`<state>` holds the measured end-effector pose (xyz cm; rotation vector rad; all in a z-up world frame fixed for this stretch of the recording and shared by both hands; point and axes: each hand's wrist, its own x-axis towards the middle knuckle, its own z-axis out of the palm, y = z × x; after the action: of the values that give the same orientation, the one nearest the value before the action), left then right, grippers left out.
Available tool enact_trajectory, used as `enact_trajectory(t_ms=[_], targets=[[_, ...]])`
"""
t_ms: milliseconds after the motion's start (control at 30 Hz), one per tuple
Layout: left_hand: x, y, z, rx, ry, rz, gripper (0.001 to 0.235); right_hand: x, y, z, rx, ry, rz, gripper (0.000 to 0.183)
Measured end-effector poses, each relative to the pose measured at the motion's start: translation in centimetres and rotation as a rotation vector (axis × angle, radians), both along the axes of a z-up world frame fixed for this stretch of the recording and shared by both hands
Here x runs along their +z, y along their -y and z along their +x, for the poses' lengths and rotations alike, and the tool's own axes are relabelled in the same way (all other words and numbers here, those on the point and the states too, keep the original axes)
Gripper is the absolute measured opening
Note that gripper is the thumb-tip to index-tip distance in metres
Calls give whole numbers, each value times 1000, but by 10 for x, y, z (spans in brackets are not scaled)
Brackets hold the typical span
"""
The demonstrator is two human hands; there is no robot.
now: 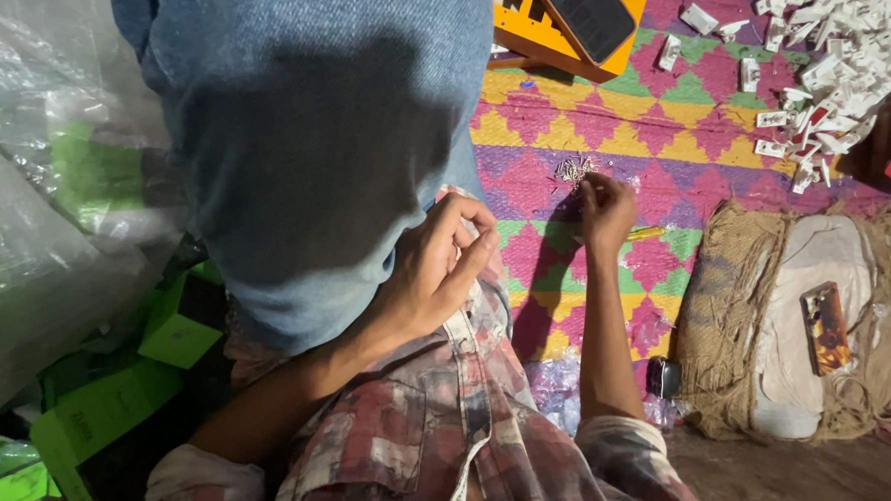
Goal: The person sits on a patterned mat and repeatedly picks up small metallic pins and white plastic connectors, joining them by hand. The person places the assembled units back onto the mat among many similar items.
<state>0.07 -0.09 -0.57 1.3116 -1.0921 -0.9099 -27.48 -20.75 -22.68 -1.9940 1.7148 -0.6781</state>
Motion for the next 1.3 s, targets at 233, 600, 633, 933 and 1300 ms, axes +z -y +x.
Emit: enact_trajectory(t_ms=[233,600,633,933,1300], targets=[[0,0,0,-8,-5,23,16,-4,0,5,-3,-10,-116,13],[2,1,0,-44,-24,14,12,-12,-11,-5,-104,540,-72,6],[2,1,0,-36,19,-8,11,-5,-16,-3,-127,563,-38,8],[5,3,0,-14,149,-34,11,79,-59,56,0,783,114,13],[-2,5,-4,85,238,-110,14,170,-128,119,342,1005,340,6]])
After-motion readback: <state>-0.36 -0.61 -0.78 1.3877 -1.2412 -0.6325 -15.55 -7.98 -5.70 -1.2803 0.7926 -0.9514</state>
